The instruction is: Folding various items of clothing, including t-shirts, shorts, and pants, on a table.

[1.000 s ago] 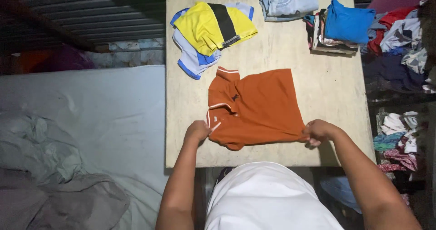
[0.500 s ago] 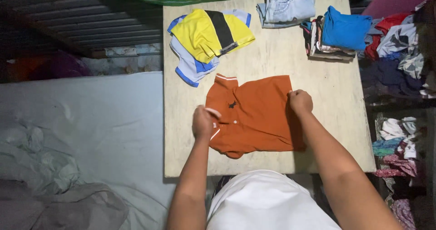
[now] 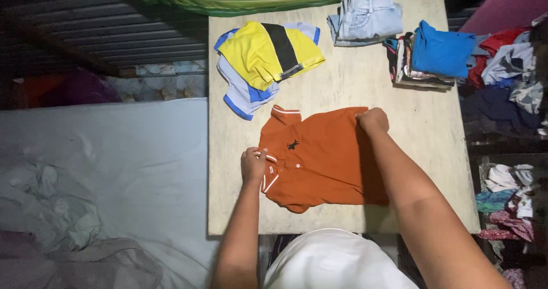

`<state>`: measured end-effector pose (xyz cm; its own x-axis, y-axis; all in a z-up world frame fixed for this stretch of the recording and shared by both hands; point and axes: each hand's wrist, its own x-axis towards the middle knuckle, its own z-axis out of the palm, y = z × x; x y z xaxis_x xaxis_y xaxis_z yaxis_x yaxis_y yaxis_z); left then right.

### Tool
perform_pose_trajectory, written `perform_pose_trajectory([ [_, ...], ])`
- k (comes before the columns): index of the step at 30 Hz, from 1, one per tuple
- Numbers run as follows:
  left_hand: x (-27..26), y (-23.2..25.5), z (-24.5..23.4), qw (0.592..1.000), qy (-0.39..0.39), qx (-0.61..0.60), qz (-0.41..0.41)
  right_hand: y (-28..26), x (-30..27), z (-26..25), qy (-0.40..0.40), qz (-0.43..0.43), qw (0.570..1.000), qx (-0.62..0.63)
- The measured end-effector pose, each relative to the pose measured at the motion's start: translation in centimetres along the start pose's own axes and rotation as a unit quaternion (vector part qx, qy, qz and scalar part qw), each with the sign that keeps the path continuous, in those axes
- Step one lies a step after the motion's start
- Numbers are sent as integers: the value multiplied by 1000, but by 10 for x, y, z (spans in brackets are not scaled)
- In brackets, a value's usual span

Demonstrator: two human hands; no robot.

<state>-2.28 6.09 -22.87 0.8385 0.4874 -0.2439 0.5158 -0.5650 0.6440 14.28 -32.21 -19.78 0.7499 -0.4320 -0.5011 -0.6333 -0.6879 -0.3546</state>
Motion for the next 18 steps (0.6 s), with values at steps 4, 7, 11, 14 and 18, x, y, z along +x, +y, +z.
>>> perform_pose_trajectory([
  [4,2,-8,6,999,7,18,40,-8,-2,-8,10,37,999,-36],
  [7,2,-9,8,999,1,19,28,2,17,-3,-1,21,999,-30],
  [11,9,-17,14,1000,-3,6,5,24,83,2,-51,-43,997,-36],
  [14,14,-21,15,1000,-8,13,-14,25,110,-8,-90,-65,988,-107],
  [18,15,-15,13,999,-19,9,-30,38,121,-2,-149,-80,985,30],
])
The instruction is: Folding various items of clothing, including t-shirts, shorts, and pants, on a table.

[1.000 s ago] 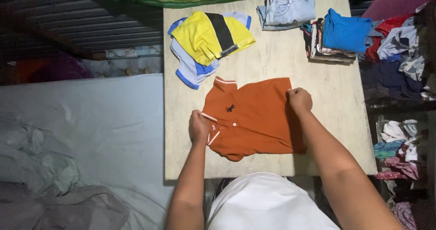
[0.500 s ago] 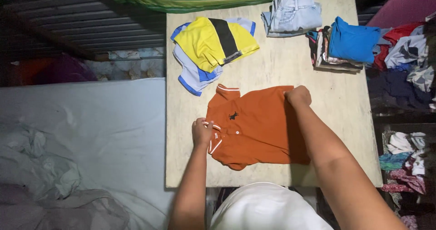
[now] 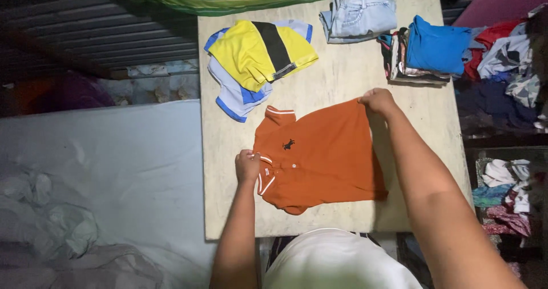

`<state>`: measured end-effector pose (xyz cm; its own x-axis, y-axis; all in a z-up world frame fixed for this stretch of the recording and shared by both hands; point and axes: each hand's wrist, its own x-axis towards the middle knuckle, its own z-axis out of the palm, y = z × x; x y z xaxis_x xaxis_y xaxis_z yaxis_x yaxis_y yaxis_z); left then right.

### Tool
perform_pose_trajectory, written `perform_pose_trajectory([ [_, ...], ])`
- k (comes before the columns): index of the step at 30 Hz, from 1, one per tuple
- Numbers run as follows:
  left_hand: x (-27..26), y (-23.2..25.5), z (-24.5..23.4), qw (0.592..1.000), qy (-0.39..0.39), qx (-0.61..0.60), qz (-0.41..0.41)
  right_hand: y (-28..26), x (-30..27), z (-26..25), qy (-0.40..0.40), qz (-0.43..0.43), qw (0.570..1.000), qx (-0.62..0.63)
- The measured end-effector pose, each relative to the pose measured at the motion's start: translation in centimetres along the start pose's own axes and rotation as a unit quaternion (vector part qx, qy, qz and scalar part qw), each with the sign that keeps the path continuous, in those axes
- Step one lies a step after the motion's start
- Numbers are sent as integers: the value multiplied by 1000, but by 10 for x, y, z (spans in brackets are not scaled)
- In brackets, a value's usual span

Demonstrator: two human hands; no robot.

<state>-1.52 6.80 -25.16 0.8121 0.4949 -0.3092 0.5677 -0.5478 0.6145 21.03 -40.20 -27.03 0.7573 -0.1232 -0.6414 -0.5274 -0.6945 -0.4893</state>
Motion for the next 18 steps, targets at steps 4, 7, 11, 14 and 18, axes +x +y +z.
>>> perform_pose_trajectory([
  [4,-3,10,-2,999,0,3,-39,14,-16,11,135,-141,973,125],
  [7,-1,3,3,999,6,13,-32,-13,-80,7,175,-68,981,58],
  [11,4,4,6,998,16,35,-40,-41,-148,19,114,100,983,-99],
  [14,-5,27,-10,996,-1,-1,-91,-39,-156,41,148,98,977,-119],
  [18,3,13,4,995,13,-19,-95,-33,-159,53,165,75,981,-71],
])
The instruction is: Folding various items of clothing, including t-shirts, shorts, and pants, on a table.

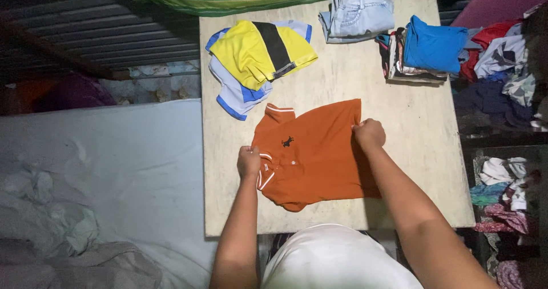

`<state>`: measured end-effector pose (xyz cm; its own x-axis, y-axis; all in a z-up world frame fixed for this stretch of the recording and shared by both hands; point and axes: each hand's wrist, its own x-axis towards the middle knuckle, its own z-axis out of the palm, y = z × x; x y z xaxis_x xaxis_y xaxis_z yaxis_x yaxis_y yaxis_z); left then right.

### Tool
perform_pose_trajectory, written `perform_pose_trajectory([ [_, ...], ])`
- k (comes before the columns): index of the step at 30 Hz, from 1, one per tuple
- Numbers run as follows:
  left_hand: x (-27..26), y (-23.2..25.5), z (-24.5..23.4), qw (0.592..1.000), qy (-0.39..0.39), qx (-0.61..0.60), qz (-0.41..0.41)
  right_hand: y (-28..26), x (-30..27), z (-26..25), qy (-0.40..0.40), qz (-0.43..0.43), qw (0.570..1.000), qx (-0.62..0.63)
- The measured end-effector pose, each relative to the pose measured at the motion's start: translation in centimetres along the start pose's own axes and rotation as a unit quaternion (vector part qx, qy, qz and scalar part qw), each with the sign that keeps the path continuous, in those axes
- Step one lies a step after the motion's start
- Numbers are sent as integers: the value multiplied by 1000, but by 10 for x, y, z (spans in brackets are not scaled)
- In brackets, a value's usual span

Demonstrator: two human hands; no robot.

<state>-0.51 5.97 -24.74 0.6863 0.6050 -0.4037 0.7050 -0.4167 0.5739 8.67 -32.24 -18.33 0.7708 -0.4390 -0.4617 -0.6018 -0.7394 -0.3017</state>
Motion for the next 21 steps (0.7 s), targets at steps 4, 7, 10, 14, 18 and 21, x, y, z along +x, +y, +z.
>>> perform_pose_trajectory([
  [4,19,-22,10,989,-21,-146,-25,38,28,18,11,9,991,135],
  [7,49,-57,36,911,-145,-368,-115,78,65,39,-48,-2,946,319],
  [10,47,-43,20,816,-301,-472,-141,76,52,-5,-150,10,880,450],
  [14,-22,70,-89,863,-284,-408,-90,69,26,-71,-238,-21,858,455],
  [18,-21,81,-117,755,-341,-560,5,108,57,-84,-255,-147,805,516],
  [21,8,63,-107,830,-318,-387,245,90,31,-122,-249,-174,840,449],
])
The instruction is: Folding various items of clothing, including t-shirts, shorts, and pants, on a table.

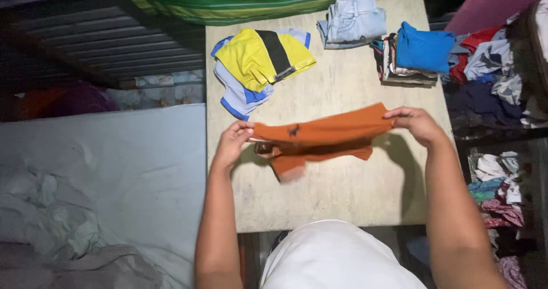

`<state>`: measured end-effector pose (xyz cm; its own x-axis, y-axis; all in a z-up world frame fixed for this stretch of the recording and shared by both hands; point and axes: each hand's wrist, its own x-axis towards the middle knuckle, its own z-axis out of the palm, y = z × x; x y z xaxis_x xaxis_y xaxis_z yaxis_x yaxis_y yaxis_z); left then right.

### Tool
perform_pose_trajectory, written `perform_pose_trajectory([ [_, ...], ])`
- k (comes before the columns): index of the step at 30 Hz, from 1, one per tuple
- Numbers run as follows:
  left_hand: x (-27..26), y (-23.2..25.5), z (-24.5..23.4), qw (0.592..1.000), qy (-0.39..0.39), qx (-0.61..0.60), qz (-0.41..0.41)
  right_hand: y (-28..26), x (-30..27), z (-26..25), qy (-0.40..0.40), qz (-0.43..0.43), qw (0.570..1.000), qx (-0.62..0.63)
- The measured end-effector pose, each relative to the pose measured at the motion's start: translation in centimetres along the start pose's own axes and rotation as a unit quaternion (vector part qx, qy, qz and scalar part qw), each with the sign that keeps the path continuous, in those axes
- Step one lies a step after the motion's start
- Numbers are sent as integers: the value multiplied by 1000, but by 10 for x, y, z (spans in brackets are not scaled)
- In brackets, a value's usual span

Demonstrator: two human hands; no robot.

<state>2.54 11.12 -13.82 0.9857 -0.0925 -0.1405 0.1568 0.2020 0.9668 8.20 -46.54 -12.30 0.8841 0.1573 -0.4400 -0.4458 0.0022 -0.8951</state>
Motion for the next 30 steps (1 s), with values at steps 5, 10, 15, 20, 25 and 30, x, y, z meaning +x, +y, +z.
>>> perform_pose_trajectory([
  [5,-10,72,13,995,36,88,-3,-32,-28,-9,-3,-57,998,-6],
  [10,-23,140,31,996,-20,-42,-77,-66,-53,-8,-26,-89,996,-4],
  [15,22,115,23,997,8,59,-54,-76,-36,-9,-18,-131,989,74],
  [20,75,92,31,989,81,115,32,-90,-2,13,100,-124,987,-24],
  [25,65,117,38,979,71,143,127,-101,-11,12,113,-193,975,-12],
  [30,16,30,16,962,74,241,101,-36,-24,14,117,-143,973,-139],
])
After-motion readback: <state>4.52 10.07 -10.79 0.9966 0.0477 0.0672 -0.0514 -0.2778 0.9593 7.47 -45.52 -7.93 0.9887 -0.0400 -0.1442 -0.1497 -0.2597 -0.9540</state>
